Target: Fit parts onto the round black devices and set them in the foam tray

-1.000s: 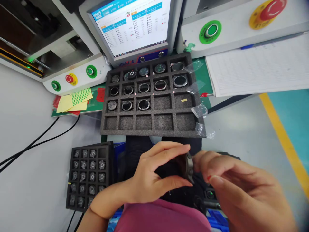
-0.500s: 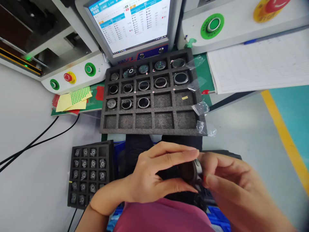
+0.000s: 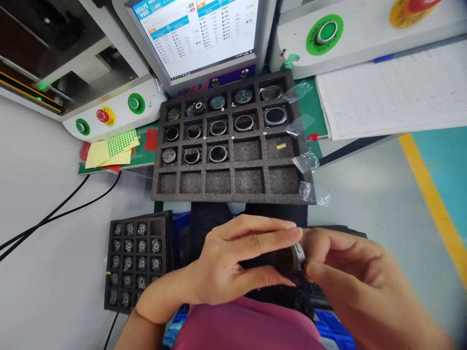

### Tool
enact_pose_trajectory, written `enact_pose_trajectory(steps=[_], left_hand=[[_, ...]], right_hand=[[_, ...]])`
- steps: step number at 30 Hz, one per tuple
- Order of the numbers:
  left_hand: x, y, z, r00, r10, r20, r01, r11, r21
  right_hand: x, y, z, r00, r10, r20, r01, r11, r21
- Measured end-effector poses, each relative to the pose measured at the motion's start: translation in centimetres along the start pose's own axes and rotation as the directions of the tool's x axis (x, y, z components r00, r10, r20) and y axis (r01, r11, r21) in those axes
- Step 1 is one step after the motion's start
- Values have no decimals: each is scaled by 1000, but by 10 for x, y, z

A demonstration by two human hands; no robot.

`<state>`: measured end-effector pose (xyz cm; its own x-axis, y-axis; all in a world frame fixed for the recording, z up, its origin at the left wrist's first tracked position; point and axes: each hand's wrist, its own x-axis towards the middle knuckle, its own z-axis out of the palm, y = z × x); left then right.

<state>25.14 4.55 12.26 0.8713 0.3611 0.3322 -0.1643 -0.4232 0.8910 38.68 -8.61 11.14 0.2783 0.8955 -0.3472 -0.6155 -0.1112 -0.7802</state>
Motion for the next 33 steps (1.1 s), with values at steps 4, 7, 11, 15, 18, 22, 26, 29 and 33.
enact_pose_trajectory(steps=[4, 7, 11, 15, 18, 22, 26, 29, 33], left_hand=[[-1, -1, -1, 999, 30, -16, -29, 999, 38], [-2, -4, -2, 998, 60, -18, -59, 996, 72], [-2, -6, -3, 995, 98, 9, -98, 994, 46], [-1, -6, -6, 997, 76, 14, -76, 997, 11], [-3, -8, -6, 996, 88, 7, -88, 996, 10], [-5, -13, -2, 997, -33, -72, 20, 984, -177], [-3, -8, 5, 935, -354, 7, 267, 693, -670], [-2, 2, 12, 873, -483, 69, 366, 555, -747], [-2, 13, 20, 854, -519, -27, 399, 687, -607]], right_hand=[[1, -2, 3, 1000, 25, -16, -24, 999, 41], [1, 0, 4, 996, 92, -9, -91, 993, 80], [5, 4, 10, 995, 91, 33, -96, 973, 212], [14, 1, 22, 989, 111, 93, -136, 937, 323], [19, 2, 27, 983, 128, 133, -166, 929, 331], [21, 6, 23, 978, 99, 183, -165, 903, 396], [23, 5, 18, 987, -101, -127, 133, 953, 272], [22, 5, 20, 894, -253, -369, 307, 947, 95], [15, 9, 28, 944, -257, -207, 276, 959, 65]])
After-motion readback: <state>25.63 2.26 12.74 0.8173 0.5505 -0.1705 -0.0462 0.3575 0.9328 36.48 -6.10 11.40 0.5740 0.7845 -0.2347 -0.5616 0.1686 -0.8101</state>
